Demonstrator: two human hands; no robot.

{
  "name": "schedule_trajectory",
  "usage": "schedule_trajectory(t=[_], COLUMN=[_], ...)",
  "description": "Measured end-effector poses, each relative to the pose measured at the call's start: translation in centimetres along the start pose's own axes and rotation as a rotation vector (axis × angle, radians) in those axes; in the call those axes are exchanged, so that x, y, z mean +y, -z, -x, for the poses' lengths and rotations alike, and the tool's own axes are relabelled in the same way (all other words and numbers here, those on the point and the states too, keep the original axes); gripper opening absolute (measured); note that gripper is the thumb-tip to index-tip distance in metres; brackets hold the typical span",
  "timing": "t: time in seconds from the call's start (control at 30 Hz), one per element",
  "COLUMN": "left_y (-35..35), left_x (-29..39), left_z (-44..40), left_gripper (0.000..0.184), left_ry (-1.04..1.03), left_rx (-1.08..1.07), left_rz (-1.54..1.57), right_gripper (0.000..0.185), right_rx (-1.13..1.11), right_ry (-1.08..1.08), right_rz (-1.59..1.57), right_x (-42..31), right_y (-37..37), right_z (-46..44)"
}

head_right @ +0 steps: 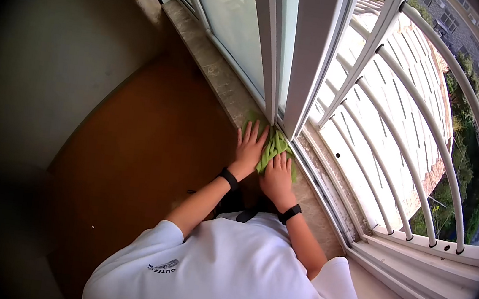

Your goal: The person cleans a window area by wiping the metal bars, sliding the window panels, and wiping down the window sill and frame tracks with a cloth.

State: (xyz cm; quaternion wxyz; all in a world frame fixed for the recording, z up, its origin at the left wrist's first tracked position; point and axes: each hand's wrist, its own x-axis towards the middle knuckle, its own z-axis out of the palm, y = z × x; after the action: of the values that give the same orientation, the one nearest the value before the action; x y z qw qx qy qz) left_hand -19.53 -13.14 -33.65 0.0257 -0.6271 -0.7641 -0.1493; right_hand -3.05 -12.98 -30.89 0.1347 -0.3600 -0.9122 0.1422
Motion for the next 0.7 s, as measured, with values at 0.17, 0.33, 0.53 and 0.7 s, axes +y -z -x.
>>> schedule_trajectory(t=[0.17, 0.33, 0.53, 0.7], left_y=[0.5, 0.8, 0.8, 0.8], left_x=[0.6, 1.4, 3.6, 6.4], left_z=[0.7, 1.7, 3.4, 2.2], left_gripper=[0.069, 0.098, 0.084, 0.07], left_ry=[-0.137, -0.315, -0.319, -0.432], left_rx=[-0.054, -0.175, -0.231, -0.189], left_rz=[-0.02, 0.023, 0.299, 0.708], right_gripper=[0.066, 0.059, 0.059, 0.066], right_rx=[-0.077, -0.014, -0.174, -0.087], right_ry=[-0.017, -0.009, -0.171, -0.239], right_rz=[-0.197, -0.424, -0.644, -0.8], right_x=[0.9, 2.7, 3.6, 1.9], right_y=[1.1, 1.4, 3.5, 11.2], right_z=[0.8, 2.1, 2.9, 5.2])
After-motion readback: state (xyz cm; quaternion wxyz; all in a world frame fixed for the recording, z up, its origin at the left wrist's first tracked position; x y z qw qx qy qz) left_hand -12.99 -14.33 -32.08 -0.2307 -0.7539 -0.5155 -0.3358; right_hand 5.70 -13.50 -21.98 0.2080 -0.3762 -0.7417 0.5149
